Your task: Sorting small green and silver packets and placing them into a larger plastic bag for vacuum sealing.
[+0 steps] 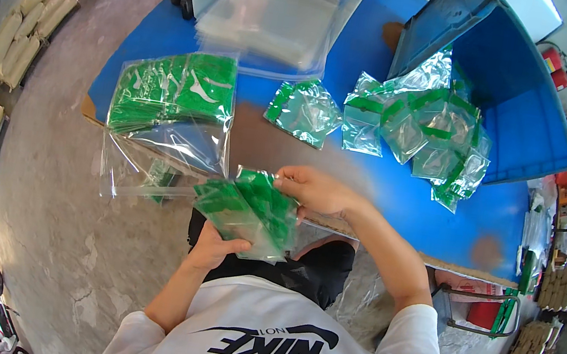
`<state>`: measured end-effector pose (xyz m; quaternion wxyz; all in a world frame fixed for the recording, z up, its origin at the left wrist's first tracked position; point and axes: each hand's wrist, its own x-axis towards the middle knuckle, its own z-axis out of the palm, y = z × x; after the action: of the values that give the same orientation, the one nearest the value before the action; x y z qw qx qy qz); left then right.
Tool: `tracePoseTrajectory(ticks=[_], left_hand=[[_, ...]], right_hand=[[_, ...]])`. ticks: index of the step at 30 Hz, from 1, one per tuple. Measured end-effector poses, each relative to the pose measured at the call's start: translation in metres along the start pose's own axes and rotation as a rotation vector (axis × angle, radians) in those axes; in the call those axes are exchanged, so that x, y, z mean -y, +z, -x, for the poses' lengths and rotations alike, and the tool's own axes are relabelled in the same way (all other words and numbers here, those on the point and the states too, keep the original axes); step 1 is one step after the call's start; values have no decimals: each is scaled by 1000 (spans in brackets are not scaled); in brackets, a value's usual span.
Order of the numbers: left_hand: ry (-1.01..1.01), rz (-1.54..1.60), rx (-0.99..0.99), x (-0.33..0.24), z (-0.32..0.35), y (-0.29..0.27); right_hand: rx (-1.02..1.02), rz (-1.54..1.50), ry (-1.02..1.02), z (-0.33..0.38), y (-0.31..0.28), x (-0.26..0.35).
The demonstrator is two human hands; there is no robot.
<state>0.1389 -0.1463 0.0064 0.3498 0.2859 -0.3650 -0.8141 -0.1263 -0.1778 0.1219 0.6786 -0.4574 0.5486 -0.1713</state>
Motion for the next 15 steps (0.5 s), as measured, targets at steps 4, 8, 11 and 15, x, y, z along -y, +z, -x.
tracePoseTrajectory(ticks=[4, 8, 11, 15], left_hand=[[-76, 132, -22, -8, 1, 8], [-222, 522, -9, 3, 16, 8], [-296, 789, -96, 36, 14, -5], [-250, 668, -138, 20, 1, 28]], right_hand=[[-348, -30, -166, -13, -41, 4], [-975, 1436, -673, -26, -81, -40], [-709, 1259, -689, -5, -25, -62], [-428, 1013, -802, 12, 3, -73]])
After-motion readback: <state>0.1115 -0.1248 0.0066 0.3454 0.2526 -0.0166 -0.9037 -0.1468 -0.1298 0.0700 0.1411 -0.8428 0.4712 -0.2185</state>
